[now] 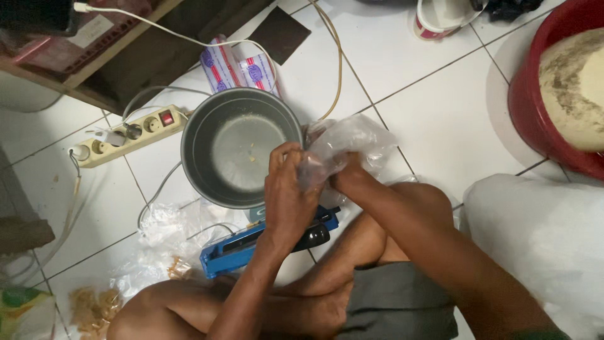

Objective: The person picks up fried snack pieces by hand, places them into a small plastic bag, and then uses a heat sealer to seal the bag.

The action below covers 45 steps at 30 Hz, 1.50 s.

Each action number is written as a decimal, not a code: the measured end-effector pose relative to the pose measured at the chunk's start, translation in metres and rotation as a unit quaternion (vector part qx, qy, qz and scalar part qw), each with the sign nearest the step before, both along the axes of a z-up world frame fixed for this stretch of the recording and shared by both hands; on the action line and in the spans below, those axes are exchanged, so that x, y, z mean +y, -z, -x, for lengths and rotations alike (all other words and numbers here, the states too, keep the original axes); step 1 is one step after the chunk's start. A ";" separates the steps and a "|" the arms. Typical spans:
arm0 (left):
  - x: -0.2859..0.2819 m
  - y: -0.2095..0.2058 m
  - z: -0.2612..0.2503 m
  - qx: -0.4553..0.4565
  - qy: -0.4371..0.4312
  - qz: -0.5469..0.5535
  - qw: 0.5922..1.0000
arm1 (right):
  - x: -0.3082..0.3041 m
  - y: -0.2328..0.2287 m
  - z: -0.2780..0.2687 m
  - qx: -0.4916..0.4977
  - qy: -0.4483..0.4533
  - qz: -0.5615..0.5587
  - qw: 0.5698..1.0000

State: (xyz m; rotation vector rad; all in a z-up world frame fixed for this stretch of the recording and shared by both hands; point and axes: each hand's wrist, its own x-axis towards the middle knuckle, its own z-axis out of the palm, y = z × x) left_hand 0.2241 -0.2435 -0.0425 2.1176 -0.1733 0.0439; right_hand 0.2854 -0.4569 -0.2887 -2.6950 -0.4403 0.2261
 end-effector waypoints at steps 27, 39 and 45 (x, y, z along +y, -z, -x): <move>0.016 0.025 -0.013 0.034 -0.120 0.051 0.991 | 0.059 0.036 0.013 -0.016 -0.038 0.191 0.981; 0.011 0.015 -0.009 0.040 -0.089 0.068 0.993 | 0.039 0.062 0.033 -0.068 -0.109 0.119 0.985; 0.013 0.023 -0.007 0.050 -0.098 0.060 0.992 | 0.035 0.077 0.040 -0.142 -0.131 0.204 0.960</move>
